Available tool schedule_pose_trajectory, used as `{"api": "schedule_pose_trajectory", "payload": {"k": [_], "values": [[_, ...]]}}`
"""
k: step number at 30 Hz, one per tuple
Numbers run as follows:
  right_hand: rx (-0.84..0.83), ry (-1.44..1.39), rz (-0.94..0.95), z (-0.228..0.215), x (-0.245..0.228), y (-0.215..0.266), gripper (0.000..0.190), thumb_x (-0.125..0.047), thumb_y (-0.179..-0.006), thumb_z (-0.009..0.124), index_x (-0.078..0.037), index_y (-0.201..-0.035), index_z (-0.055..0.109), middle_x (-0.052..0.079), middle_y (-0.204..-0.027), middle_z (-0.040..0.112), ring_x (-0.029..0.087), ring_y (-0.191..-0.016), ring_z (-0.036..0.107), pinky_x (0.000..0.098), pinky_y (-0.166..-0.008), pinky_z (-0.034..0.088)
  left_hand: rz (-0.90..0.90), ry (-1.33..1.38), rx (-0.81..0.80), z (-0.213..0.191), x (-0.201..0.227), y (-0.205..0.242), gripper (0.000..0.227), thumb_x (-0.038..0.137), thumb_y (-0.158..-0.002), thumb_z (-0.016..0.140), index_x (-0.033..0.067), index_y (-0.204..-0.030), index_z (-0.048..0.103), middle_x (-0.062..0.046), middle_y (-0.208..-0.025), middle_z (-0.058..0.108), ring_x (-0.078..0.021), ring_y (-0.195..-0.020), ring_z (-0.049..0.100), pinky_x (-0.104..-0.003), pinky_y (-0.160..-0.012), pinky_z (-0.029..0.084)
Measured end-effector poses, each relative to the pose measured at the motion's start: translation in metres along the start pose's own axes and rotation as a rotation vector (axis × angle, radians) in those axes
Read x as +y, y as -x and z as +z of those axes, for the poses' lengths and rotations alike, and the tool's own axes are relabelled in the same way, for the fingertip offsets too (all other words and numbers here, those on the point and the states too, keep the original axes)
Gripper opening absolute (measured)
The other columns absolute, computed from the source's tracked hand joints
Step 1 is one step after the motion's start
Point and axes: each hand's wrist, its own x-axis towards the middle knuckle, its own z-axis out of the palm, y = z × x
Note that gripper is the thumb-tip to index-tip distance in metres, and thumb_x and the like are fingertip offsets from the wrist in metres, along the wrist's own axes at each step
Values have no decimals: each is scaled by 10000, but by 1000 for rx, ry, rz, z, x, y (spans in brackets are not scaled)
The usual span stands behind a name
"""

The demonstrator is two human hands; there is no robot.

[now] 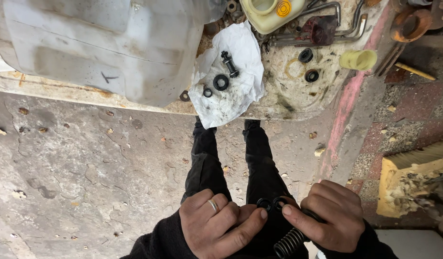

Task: The person measures a metal spring with a digital caliper, then assembles it with a cylindrical housing and several small black washers. They use a screwdriver to press the components together and continue adding parts to the assembly.

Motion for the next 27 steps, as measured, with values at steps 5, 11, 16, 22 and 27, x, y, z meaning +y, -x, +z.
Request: {"api": "schedule_pose_trajectory", "payload": {"k": [5,11,16,22,27], "values": [[10,-3,12,4,1,3,426,-57,-809,757,-130,-1207,622,6,-670,529,150,-547,516,330,-506,380,22,-2,21,9,-19,9,262,33,-921,888,93,-1121,731,68,-704,420,-74,-592,438,-279,-495,323],[63,21,101,11,-2,8,398,-50,-832,769,-144,-1190,624,12,-649,519,148,-542,514,336,-509,378,-75,-283,30,68,-107,55,263,11,-913,684,60,-1154,779,46,-615,409,-77,-477,366,-271,-365,305],[64,37,136,14,-3,10,406,-41,-827,781,-161,-1185,631,18,-636,521,150,-530,509,335,-497,367,-190,-417,-44,87,-148,59,272,27,-899,726,90,-1161,762,20,-679,555,-98,-497,442,-302,-415,374],[60,19,97,16,0,11,442,-54,-819,796,-150,-1210,612,9,-639,531,141,-525,505,324,-485,356,-183,-416,-16,87,-154,55,311,38,-868,751,88,-1175,748,-1,-753,604,-132,-581,540,-322,-501,448],[66,16,97,18,0,10,454,-51,-822,801,-153,-1220,607,2,-638,532,136,-525,508,323,-485,358,-180,-402,-4,95,-160,51,306,45,-870,750,91,-1173,747,1,-757,594,-136,-602,556,-325,-526,472]]}}
